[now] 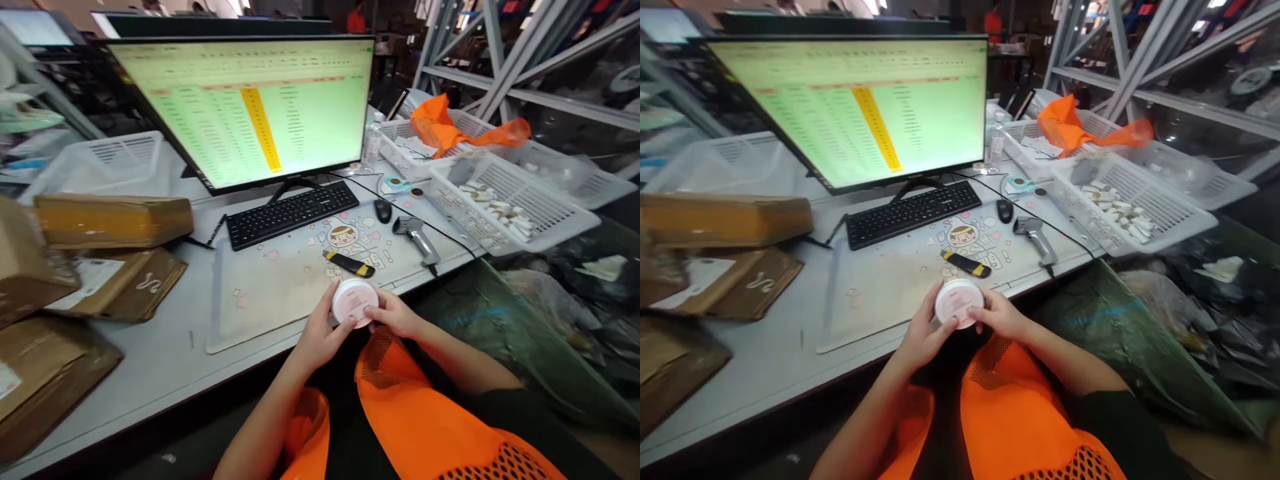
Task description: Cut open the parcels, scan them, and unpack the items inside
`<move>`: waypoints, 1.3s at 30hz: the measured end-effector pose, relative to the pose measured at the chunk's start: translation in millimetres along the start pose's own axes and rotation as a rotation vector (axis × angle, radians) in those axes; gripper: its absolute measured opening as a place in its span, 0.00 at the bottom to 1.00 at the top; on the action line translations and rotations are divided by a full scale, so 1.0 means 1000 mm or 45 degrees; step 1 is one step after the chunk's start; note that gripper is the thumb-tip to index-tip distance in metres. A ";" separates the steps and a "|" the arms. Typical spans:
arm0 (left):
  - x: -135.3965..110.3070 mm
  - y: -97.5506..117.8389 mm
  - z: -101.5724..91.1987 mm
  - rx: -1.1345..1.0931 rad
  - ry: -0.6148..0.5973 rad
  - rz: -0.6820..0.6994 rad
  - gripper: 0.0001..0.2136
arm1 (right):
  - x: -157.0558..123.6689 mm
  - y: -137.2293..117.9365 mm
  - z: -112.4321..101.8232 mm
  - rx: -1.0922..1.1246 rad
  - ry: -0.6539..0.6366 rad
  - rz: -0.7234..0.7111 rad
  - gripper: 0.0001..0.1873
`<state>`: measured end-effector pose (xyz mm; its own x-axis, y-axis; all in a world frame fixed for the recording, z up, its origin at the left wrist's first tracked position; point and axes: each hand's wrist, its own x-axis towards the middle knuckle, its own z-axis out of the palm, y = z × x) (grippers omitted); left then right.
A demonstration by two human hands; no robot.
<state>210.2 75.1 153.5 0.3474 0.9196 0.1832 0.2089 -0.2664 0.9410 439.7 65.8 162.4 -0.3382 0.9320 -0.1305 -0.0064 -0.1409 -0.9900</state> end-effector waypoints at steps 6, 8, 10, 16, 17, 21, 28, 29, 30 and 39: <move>0.026 -0.003 0.006 0.207 -0.430 0.014 0.29 | -0.150 0.026 -0.115 0.186 1.525 -0.142 0.29; 0.031 -0.004 0.007 0.244 -0.493 -0.020 0.25 | -0.201 0.032 -0.138 0.137 1.884 -0.252 0.28; 0.033 0.001 0.019 0.172 -0.502 -0.035 0.25 | -0.224 0.036 -0.136 0.078 1.949 -0.281 0.27; 0.032 0.021 0.069 -0.462 -0.398 -0.137 0.37 | -0.099 0.004 -0.045 -0.333 0.653 -0.195 0.28; 0.031 0.018 0.064 -0.450 -0.194 -0.174 0.36 | -0.061 -0.007 -0.036 -0.452 0.496 -0.253 0.28; 0.018 -0.010 -0.007 -0.071 0.746 -0.330 0.32 | 0.102 -0.054 -0.035 -1.135 0.413 -0.347 0.23; -0.030 -0.046 -0.096 0.531 1.282 -0.673 0.26 | 0.276 -0.059 -0.052 -1.698 0.519 -0.300 0.26; -0.031 -0.047 -0.096 0.521 1.292 -0.685 0.26 | 0.283 -0.053 -0.052 -1.723 0.524 -0.319 0.26; -0.030 -0.048 -0.095 0.500 1.288 -0.690 0.27 | 0.288 -0.047 -0.052 -1.745 0.533 -0.339 0.26; -0.020 -0.043 -0.098 0.413 1.060 -0.844 0.31 | 0.300 -0.014 -0.054 -1.806 0.655 -0.371 0.30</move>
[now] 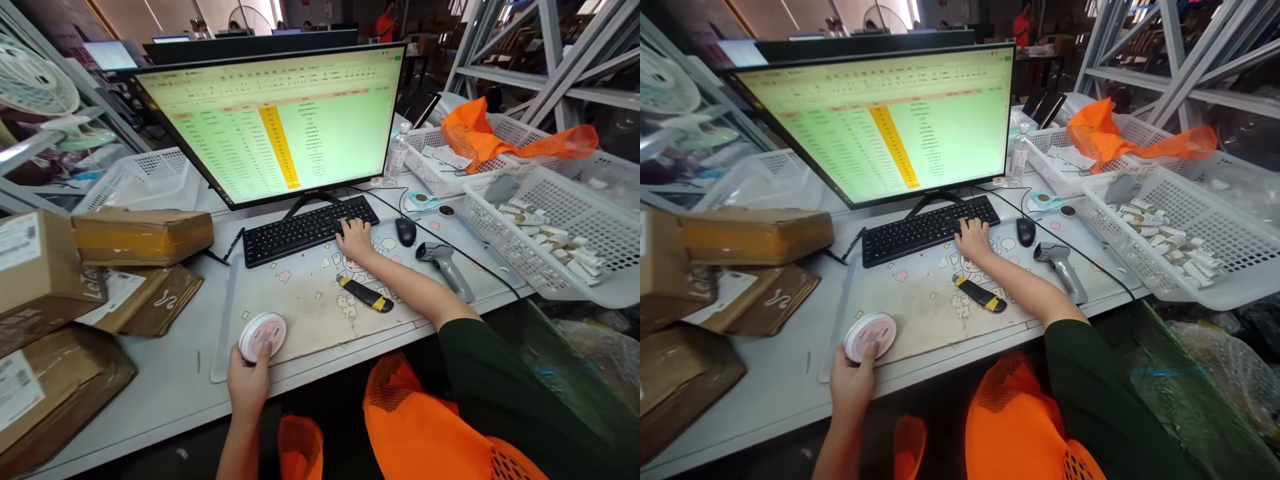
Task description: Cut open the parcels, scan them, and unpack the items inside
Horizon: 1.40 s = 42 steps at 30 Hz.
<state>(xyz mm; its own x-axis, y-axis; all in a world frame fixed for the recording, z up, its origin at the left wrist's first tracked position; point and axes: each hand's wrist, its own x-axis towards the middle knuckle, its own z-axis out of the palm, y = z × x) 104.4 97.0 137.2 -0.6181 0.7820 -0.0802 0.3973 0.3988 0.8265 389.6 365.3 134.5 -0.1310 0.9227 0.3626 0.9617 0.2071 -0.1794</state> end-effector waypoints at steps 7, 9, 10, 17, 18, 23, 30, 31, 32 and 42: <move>0.000 -0.006 -0.001 0.020 0.016 -0.068 0.33 | 0.000 0.002 0.000 -0.007 0.027 0.062 0.26; 0.002 -0.008 0.000 0.014 0.010 -0.079 0.34 | 0.000 0.002 0.000 -0.007 0.026 0.067 0.25; 0.002 -0.008 0.001 0.020 0.002 -0.081 0.34 | 0.000 0.003 0.001 -0.006 0.023 0.066 0.25; 0.000 -0.006 0.000 0.048 -0.012 -0.049 0.32 | 0.003 0.006 0.003 0.040 0.036 0.155 0.30; 0.000 -0.006 0.000 0.045 -0.007 -0.046 0.32 | 0.004 0.007 0.003 0.054 0.026 0.178 0.31; -0.002 -0.004 0.000 0.012 0.010 -0.007 0.30 | 0.002 0.007 -0.001 0.078 0.022 0.050 0.24; -0.001 -0.009 -0.003 0.105 -0.034 -0.042 0.32 | -0.001 0.004 -0.003 0.066 -0.014 -0.033 0.22; 0.000 -0.009 -0.003 0.098 -0.037 -0.041 0.33 | -0.001 0.004 -0.002 0.067 -0.018 -0.028 0.22; -0.001 -0.009 -0.003 0.087 -0.036 -0.040 0.33 | -0.001 0.003 -0.002 0.066 -0.020 -0.022 0.22; 0.001 -0.012 -0.001 -0.016 -0.059 0.040 0.32 | -0.002 0.002 -0.003 0.019 0.005 0.019 0.26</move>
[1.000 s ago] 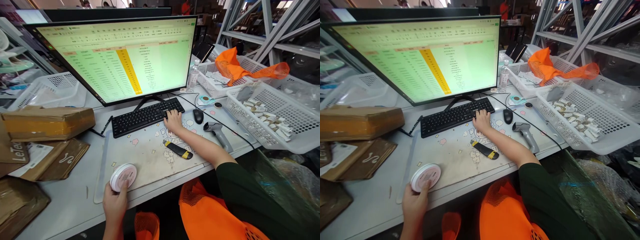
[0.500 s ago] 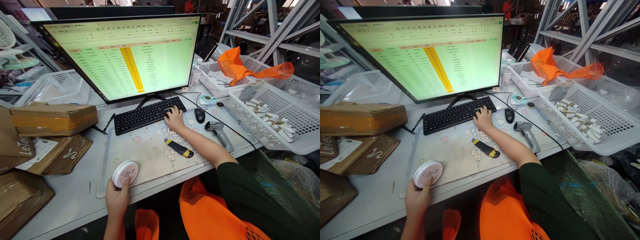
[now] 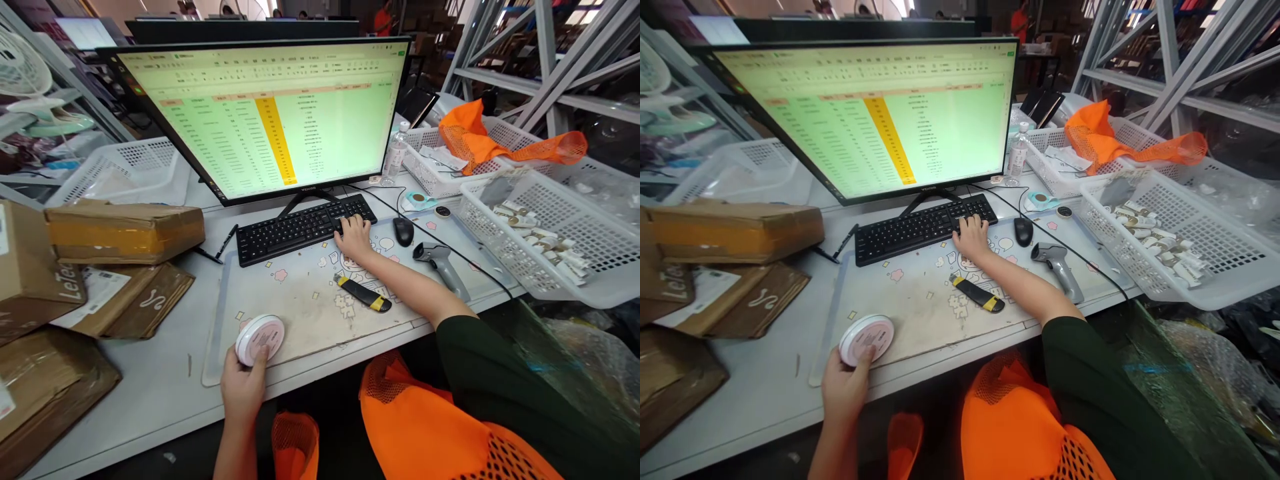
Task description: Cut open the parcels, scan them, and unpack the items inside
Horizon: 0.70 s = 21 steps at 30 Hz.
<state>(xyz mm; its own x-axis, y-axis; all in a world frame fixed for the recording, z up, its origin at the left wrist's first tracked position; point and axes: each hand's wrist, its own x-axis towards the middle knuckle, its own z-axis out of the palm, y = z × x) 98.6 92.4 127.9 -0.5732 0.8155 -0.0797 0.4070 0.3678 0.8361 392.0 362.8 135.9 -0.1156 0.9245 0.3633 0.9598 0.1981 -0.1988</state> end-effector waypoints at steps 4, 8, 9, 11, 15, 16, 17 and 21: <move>0.002 -0.005 -0.001 -0.016 -0.017 0.029 0.32 | 0.006 -0.006 -0.003 -0.012 -0.019 -0.033 0.26; 0.002 -0.005 -0.001 -0.004 -0.030 0.064 0.31 | 0.029 -0.019 -0.001 -0.009 -0.070 -0.105 0.30; 0.002 -0.004 -0.002 0.003 -0.030 0.068 0.31 | 0.037 -0.023 0.000 -0.007 -0.091 -0.117 0.30; 0.001 -0.002 -0.002 0.003 -0.025 0.072 0.31 | 0.050 -0.029 0.003 -0.002 -0.137 -0.123 0.30; -0.001 0.001 -0.002 -0.005 -0.024 0.062 0.31 | 0.061 -0.034 0.005 0.010 -0.208 -0.094 0.31; -0.001 0.001 -0.003 -0.004 -0.028 0.059 0.30 | 0.059 -0.033 0.004 0.012 -0.211 -0.086 0.32; -0.002 0.001 -0.003 -0.004 -0.031 0.056 0.30 | 0.054 -0.030 0.003 0.013 -0.207 -0.079 0.32; -0.002 0.001 -0.003 -0.006 -0.024 0.043 0.31 | 0.021 -0.011 -0.001 0.011 -0.177 -0.081 0.32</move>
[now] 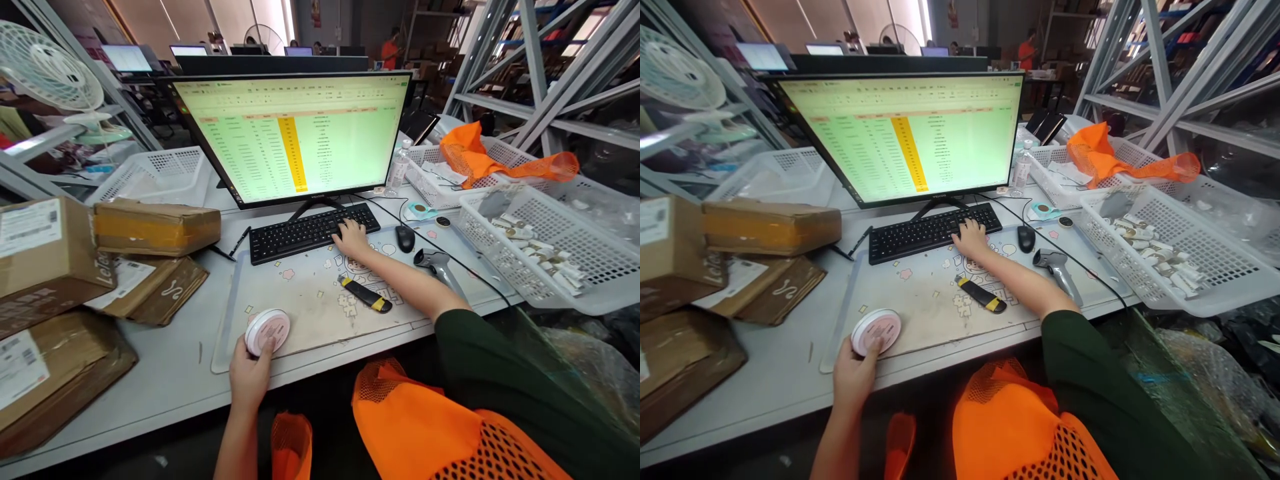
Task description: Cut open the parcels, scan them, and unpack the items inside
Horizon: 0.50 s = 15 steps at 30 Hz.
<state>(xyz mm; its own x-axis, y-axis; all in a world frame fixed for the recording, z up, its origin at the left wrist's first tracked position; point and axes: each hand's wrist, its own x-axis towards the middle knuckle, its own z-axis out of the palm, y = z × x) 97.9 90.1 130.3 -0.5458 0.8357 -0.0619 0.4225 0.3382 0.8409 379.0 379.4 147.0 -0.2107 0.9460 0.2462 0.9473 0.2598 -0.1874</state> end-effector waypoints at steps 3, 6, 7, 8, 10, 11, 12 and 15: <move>0.001 0.003 0.003 -0.018 0.002 0.012 0.31 | -0.023 0.013 0.002 -0.002 -0.017 -0.043 0.30; 0.001 0.006 0.006 -0.094 0.035 0.027 0.30 | -0.032 0.017 0.003 -0.007 -0.002 -0.067 0.32; 0.001 0.005 0.004 -0.133 0.078 0.020 0.30 | -0.032 0.017 0.003 -0.007 0.006 -0.072 0.32; -0.001 0.002 -0.001 -0.168 0.138 0.006 0.30 | -0.032 0.017 0.003 -0.005 0.014 -0.079 0.32; -0.006 -0.012 -0.020 -0.190 0.301 -0.039 0.30 | -0.031 0.016 0.003 0.003 0.025 -0.089 0.33; -0.011 -0.022 -0.034 -0.169 0.399 -0.078 0.30 | -0.031 0.015 0.003 0.009 0.030 -0.090 0.33; -0.017 -0.034 -0.051 -0.119 0.504 -0.126 0.29 | -0.031 0.015 0.002 0.014 0.036 -0.090 0.33; -0.045 -0.073 -0.114 0.116 0.685 -0.293 0.29 | -0.033 0.016 0.001 0.030 0.052 -0.098 0.32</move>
